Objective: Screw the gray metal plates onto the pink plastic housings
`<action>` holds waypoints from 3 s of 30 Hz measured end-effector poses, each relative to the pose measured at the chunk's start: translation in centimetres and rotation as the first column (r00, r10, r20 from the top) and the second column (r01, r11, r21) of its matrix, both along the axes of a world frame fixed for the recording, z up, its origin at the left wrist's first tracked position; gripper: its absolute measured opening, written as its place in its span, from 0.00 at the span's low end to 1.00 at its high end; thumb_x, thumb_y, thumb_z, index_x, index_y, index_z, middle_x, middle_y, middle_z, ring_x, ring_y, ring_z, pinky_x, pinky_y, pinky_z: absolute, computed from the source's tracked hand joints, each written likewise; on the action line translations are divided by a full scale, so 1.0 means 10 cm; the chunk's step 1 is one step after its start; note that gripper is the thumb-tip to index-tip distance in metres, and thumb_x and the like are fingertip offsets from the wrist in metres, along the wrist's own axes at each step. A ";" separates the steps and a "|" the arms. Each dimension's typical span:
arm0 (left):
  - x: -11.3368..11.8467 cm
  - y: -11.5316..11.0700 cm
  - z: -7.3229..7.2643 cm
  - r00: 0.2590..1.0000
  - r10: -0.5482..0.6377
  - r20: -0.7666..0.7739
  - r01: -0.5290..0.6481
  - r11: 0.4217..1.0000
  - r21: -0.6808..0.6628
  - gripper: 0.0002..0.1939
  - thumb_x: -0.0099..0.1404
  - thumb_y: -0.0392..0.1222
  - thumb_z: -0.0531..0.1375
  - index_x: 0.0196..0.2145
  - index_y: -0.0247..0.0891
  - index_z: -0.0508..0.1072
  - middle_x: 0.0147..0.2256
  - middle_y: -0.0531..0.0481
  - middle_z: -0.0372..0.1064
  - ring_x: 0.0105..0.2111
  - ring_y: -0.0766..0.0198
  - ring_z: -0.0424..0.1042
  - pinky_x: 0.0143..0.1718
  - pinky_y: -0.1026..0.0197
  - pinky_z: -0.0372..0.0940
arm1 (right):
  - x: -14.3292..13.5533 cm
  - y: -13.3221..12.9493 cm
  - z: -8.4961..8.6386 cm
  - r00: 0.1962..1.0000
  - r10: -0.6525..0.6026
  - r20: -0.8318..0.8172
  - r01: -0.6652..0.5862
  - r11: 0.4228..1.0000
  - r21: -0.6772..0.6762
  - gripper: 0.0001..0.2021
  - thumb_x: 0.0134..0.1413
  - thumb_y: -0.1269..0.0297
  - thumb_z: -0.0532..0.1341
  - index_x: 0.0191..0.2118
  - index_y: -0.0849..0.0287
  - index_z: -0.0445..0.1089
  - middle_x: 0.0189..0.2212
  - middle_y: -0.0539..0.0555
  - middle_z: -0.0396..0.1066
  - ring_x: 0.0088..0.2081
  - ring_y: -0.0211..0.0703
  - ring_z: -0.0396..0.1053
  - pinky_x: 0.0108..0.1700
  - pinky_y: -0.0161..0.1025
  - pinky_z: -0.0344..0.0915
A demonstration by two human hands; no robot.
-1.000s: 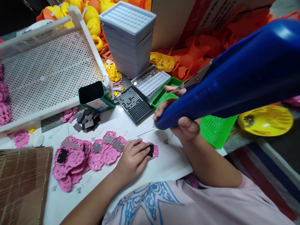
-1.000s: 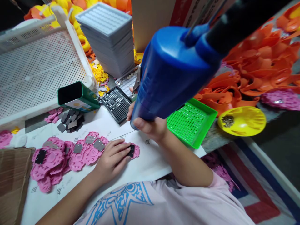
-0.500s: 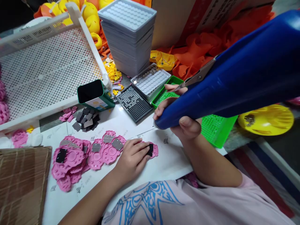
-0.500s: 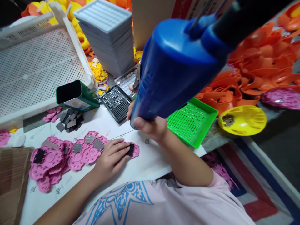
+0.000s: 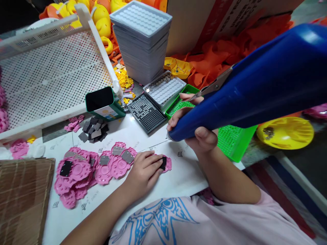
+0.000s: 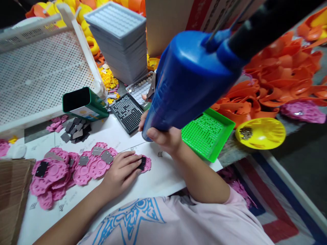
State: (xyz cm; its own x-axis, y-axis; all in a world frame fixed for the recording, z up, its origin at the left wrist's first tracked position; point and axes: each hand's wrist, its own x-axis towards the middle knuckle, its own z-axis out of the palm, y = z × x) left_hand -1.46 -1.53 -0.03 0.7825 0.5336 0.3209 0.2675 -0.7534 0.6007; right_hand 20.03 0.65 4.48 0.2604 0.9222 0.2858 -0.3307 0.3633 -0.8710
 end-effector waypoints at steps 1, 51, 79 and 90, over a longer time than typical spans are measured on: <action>0.00 0.00 0.00 1.000 0.001 0.000 -0.001 1.000 0.002 0.11 0.68 0.35 0.59 0.48 0.38 0.74 0.46 0.43 0.76 0.49 0.52 0.70 0.49 0.45 0.68 | -0.01 0.00 0.00 1.000 -0.012 -0.006 0.012 1.000 0.009 0.19 0.40 0.46 0.69 0.32 0.53 0.69 0.24 0.49 0.71 0.25 0.41 0.69 0.27 0.40 0.69; 0.00 -0.08 -0.13 0.984 0.085 0.154 -0.091 0.996 0.027 0.12 0.67 0.31 0.55 0.44 0.37 0.75 0.42 0.43 0.77 0.44 0.54 0.71 0.44 0.49 0.70 | -0.12 1.05 0.06 0.898 -0.425 0.113 0.425 0.905 0.026 0.15 0.47 0.48 0.60 0.25 0.54 0.64 0.19 0.45 0.65 0.19 0.35 0.67 0.25 0.37 0.68; 0.00 -0.11 -0.16 0.989 0.076 0.125 -0.078 0.997 0.009 0.08 0.66 0.31 0.56 0.40 0.34 0.74 0.44 0.44 0.76 0.44 0.53 0.70 0.44 0.50 0.68 | -0.13 1.06 -0.03 0.913 -0.392 0.111 0.385 0.920 0.079 0.14 0.42 0.51 0.64 0.21 0.56 0.65 0.17 0.45 0.66 0.18 0.34 0.66 0.22 0.35 0.68; -0.01 -0.10 -0.16 0.988 0.080 0.131 -0.085 0.996 0.028 0.08 0.68 0.32 0.56 0.41 0.35 0.75 0.44 0.44 0.76 0.45 0.53 0.70 0.45 0.49 0.68 | -0.14 1.07 0.05 0.911 -0.406 0.072 0.404 0.914 0.040 0.16 0.40 0.49 0.63 0.22 0.56 0.63 0.16 0.44 0.67 0.16 0.35 0.66 0.21 0.34 0.66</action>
State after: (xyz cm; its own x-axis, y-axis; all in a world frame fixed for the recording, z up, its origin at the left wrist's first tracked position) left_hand -1.55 -2.53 -1.61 0.6871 0.5818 0.4353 0.2512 -0.7524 0.6090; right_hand 18.67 11.33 4.94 0.5862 0.7351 0.3405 -0.0827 0.4724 -0.8775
